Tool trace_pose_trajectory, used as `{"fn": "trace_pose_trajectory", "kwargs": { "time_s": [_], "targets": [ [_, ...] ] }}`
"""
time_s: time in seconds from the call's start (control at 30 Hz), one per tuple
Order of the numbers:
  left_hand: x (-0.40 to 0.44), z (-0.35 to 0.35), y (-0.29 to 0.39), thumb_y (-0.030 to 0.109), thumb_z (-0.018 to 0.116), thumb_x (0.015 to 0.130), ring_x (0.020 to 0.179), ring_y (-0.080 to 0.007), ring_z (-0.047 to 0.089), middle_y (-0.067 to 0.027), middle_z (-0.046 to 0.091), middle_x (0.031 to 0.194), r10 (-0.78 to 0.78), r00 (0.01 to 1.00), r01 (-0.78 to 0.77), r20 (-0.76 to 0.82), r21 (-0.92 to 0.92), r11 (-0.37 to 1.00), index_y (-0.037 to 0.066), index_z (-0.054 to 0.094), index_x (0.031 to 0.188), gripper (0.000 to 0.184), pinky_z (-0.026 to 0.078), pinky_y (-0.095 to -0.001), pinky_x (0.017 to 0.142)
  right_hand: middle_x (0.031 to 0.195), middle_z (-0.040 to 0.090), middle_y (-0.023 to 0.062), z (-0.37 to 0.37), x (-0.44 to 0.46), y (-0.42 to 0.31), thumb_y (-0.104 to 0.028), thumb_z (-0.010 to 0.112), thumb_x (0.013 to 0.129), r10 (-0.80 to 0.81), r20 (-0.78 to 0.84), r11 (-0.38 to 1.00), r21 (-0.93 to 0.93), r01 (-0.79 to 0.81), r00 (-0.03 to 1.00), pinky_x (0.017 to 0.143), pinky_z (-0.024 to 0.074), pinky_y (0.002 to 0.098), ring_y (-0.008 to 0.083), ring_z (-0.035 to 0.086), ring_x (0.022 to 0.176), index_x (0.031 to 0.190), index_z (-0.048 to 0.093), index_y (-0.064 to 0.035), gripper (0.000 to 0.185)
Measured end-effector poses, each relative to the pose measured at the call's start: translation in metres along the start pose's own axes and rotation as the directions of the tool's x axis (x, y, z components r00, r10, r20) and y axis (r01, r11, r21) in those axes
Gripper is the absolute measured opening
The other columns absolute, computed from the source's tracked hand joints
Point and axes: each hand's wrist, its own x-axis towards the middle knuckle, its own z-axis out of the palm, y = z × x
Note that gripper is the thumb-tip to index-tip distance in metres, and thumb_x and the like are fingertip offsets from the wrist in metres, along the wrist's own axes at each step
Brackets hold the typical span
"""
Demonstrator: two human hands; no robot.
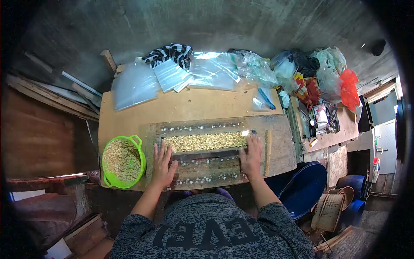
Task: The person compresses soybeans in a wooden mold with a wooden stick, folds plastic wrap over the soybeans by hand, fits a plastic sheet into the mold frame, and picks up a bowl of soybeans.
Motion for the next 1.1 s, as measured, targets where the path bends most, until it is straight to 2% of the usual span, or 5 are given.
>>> {"fn": "trace_pose_trajectory", "kwargs": {
  "time_s": [0.07, 0.4, 0.8, 1.0, 1.1],
  "targets": [
    [0.0, 0.0, 0.0, 0.042, 0.048, 0.102, 0.15, -0.052, 0.008, -0.0231, 0.021, 0.164, 0.003, 1.0, -0.003, -0.003, -0.004, 1.0, 0.007, 0.032, 0.156, 0.067, 0.013, -0.0575, 0.121, 0.156, 0.037, 0.0221, 0.001, -0.001, -0.001, -0.027, 0.064, 0.094, -0.033, 0.094, 0.998, -0.043, 0.038, 0.995, 0.12, 0.0166, 0.0581, 0.0439, 0.025, 0.148, 0.143, 0.048, -0.0049, 0.057],
    [0.0, -0.002, 0.0, 0.046, 0.05, 0.101, 0.151, -0.0505, 0.008, -0.0226, 0.021, 0.164, -0.038, 0.999, 0.039, 0.027, -0.016, 0.999, 0.005, 0.033, 0.156, 0.07, 0.014, -0.0576, 0.121, 0.157, 0.036, 0.0207, -0.008, -0.001, -0.006, -0.032, 0.067, 0.091, -0.106, 0.18, 0.972, -0.189, 0.14, 0.978, 0.12, 0.0189, 0.0568, 0.042, 0.027, 0.148, 0.146, 0.047, -0.0071, 0.064],
    [0.002, -0.009, 0.009, 0.043, 0.077, 0.082, 0.151, -0.0482, 0.01, -0.0204, 0.024, 0.163, -0.069, 0.996, 0.067, 0.053, 0.033, 0.997, 0.008, 0.033, 0.156, 0.093, 0.017, -0.0582, 0.121, 0.156, 0.036, 0.0219, -0.012, -0.003, -0.005, -0.041, 0.077, 0.083, -0.137, 0.199, 0.971, -0.165, 0.171, 0.97, 0.118, 0.0225, 0.0568, 0.0414, 0.03, 0.146, 0.147, 0.045, -0.0054, 0.08],
    [0.002, -0.004, 0.004, 0.032, 0.077, 0.083, 0.151, -0.0466, 0.017, -0.0182, 0.029, 0.162, -0.074, 0.997, 0.073, 0.01, 0.055, 0.996, 0.01, 0.039, 0.153, 0.083, 0.019, -0.056, 0.121, 0.147, 0.041, 0.0207, -0.018, -0.001, -0.007, -0.049, 0.084, 0.071, -0.167, 0.183, 0.954, -0.218, 0.206, 0.969, 0.117, 0.025, 0.0565, 0.0419, 0.037, 0.138, 0.143, 0.05, -0.0062, 0.09],
    [0.005, -0.006, 0.003, 0.025, 0.071, 0.088, 0.146, -0.0486, 0.027, -0.018, 0.039, 0.157, -0.051, 0.997, 0.057, -0.06, 0.101, 0.993, 0.008, 0.048, 0.147, 0.066, 0.024, -0.0544, 0.12, 0.14, 0.047, 0.0199, -0.024, 0.006, -0.01, -0.048, 0.086, 0.068, -0.184, 0.232, 0.959, -0.169, 0.226, 0.955, 0.117, 0.0264, 0.0556, 0.0414, 0.041, 0.135, 0.141, 0.052, -0.0066, 0.091]
  ]
}}
